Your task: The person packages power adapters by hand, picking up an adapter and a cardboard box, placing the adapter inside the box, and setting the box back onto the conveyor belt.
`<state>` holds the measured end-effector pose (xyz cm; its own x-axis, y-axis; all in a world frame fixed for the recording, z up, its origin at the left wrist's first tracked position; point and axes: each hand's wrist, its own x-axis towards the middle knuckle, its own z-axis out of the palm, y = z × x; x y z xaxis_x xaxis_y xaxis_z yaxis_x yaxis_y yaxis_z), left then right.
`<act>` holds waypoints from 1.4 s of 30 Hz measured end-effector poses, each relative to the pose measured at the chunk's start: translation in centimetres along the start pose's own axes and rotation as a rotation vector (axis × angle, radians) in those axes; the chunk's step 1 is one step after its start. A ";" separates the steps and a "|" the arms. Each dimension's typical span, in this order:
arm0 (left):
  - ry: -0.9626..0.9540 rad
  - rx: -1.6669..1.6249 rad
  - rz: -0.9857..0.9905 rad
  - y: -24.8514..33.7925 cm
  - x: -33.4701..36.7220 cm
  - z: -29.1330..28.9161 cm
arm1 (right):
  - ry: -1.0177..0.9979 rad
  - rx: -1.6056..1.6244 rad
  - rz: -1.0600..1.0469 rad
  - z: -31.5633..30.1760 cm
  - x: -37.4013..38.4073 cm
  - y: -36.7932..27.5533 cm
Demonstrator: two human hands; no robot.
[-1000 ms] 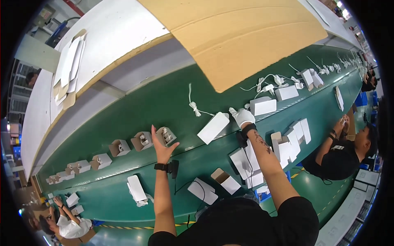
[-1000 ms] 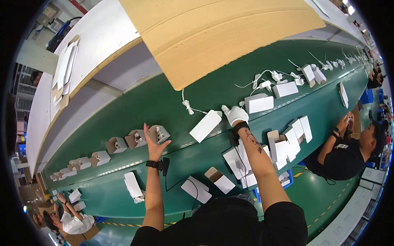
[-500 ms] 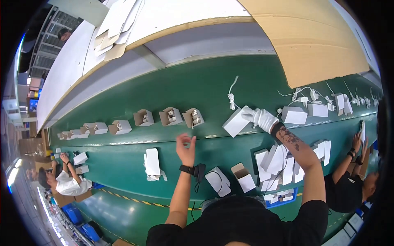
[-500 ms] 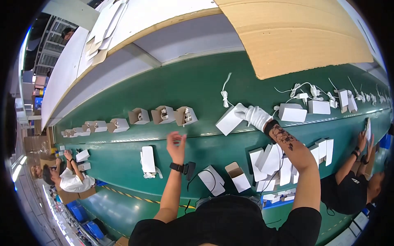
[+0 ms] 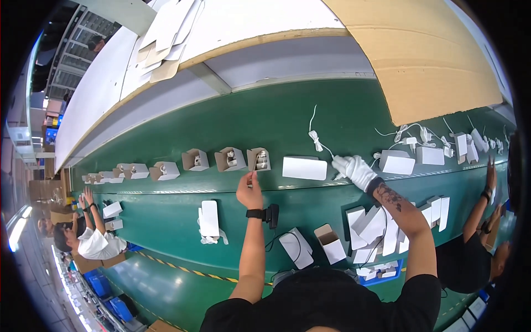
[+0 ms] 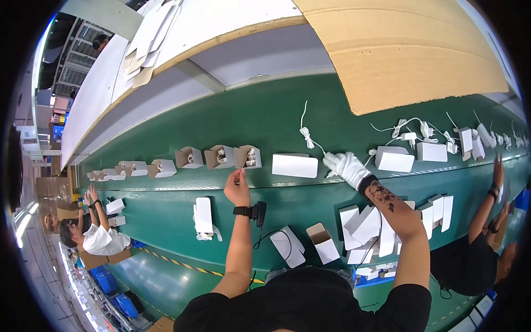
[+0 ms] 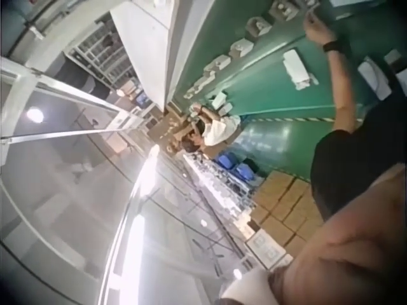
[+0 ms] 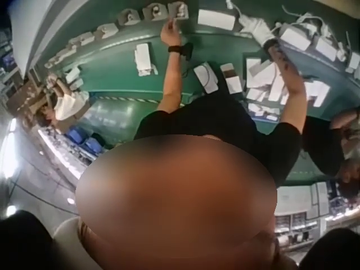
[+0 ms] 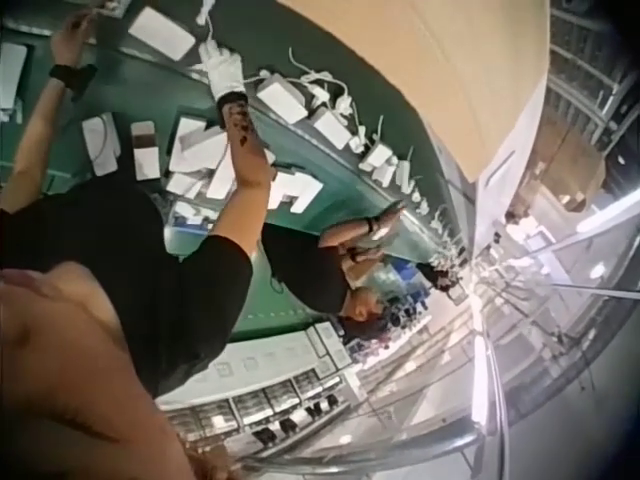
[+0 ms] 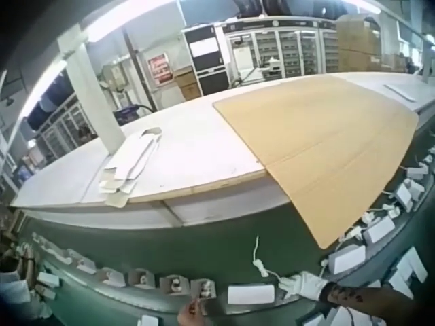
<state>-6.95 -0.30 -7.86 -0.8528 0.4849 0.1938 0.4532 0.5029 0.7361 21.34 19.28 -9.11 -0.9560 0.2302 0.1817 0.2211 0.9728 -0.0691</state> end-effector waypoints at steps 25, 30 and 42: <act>-1.049 -1.650 -1.420 13.9 -11.8 4.8 | 0.519 1.603 0.605 -12.4 -2.2 -8.6; -1.318 -2.186 -0.984 9.8 -11.5 8.7 | 0.356 1.609 0.818 -11.2 -4.4 -13.9; -1.210 -1.214 -0.434 12.0 -6.8 3.2 | 0.232 1.049 0.640 -7.3 -1.0 -12.3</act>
<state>5.07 4.73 -2.41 0.0585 0.9642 -0.2587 -0.6419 0.2348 0.7299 20.97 7.27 -1.30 -0.6536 0.7567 -0.0119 0.2715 0.2198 -0.9370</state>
